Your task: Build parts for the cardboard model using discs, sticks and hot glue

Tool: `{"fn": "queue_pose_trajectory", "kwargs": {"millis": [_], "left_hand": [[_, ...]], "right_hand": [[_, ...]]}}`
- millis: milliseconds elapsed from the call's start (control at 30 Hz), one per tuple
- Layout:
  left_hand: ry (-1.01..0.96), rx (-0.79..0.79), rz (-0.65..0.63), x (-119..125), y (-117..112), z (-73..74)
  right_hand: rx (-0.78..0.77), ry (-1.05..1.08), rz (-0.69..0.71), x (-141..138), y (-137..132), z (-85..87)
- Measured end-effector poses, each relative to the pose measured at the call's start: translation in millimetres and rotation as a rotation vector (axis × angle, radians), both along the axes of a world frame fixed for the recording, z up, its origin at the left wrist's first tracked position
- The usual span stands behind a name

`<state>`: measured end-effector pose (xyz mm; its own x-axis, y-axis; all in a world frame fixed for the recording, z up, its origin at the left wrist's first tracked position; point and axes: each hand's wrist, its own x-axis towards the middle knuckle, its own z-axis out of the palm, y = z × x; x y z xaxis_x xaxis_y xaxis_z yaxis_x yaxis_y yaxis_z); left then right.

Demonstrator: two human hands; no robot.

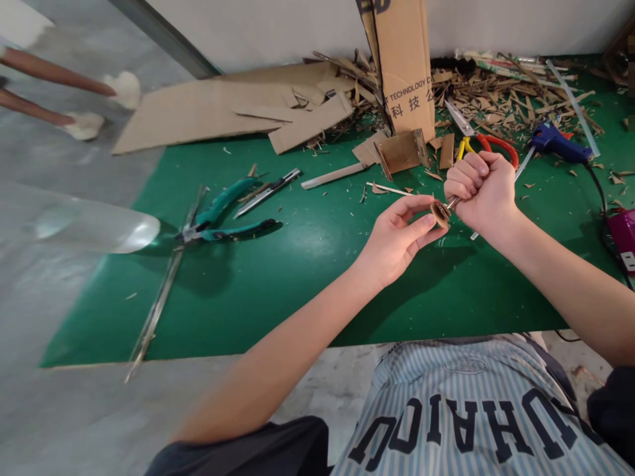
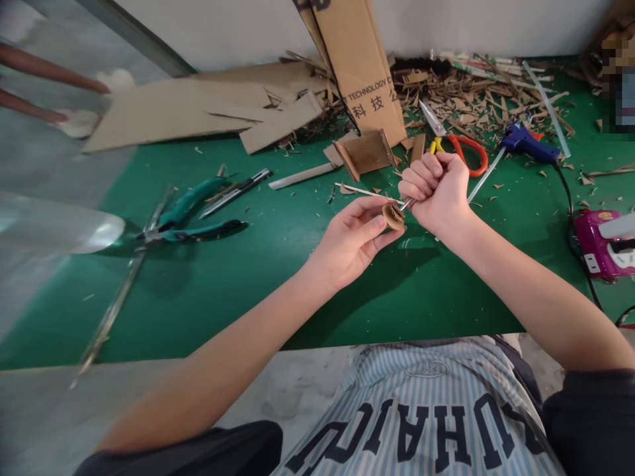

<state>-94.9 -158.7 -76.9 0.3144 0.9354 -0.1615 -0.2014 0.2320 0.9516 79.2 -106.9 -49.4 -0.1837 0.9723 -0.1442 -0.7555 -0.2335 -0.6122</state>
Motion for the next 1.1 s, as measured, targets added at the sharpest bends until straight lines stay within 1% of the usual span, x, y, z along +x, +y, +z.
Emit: {"fn": "queue_pose_trajectory", "kwargs": {"millis": [100, 200, 367, 567, 667, 733, 800, 867, 933, 1000, 1100], "left_hand": [[-0.041, -0.005, 0.027, 1, -1, -0.6], [-0.148, -0.061, 0.067, 3, -1, 0.5], [-0.289, -0.146, 0.115, 7, -1, 1.4], [-0.368, -0.247, 0.126, 9, 0, -1.3], [-0.344, -0.238, 0.111, 8, 2, -3.1], [-0.313, -0.148, 0.14, 4, 5, -5.0], [-0.272, -0.003, 0.209, 0, 11, -7.6], [-0.219, 0.148, 0.283, -6, 17, -10.7], [-0.137, 0.306, 0.339, -11, 23, -13.2], [-0.034, 0.502, 0.398, -16, 28, -14.3], [0.09, 0.805, 0.466, -20, 31, -11.9]], "right_hand": [[0.001, -0.036, -0.047, -4, -4, 5.3], [0.011, -0.101, -0.103, -11, -10, 12.2], [0.051, -0.153, -0.148, -20, -19, 21.9], [0.176, -0.219, -0.12, -20, -23, 23.3], [0.135, -0.315, -0.13, -18, -22, 22.2], [0.104, -0.395, -0.133, -18, -18, 20.8], [0.109, -0.464, -0.107, -18, -13, 17.5], [0.126, -0.503, -0.049, -18, -7, 11.6], [0.104, -0.485, 0.013, -15, -1, 4.2], [0.073, -0.44, 0.093, -12, 1, -2.6], [0.083, -0.406, 0.223, -7, 0, -9.3]]}}
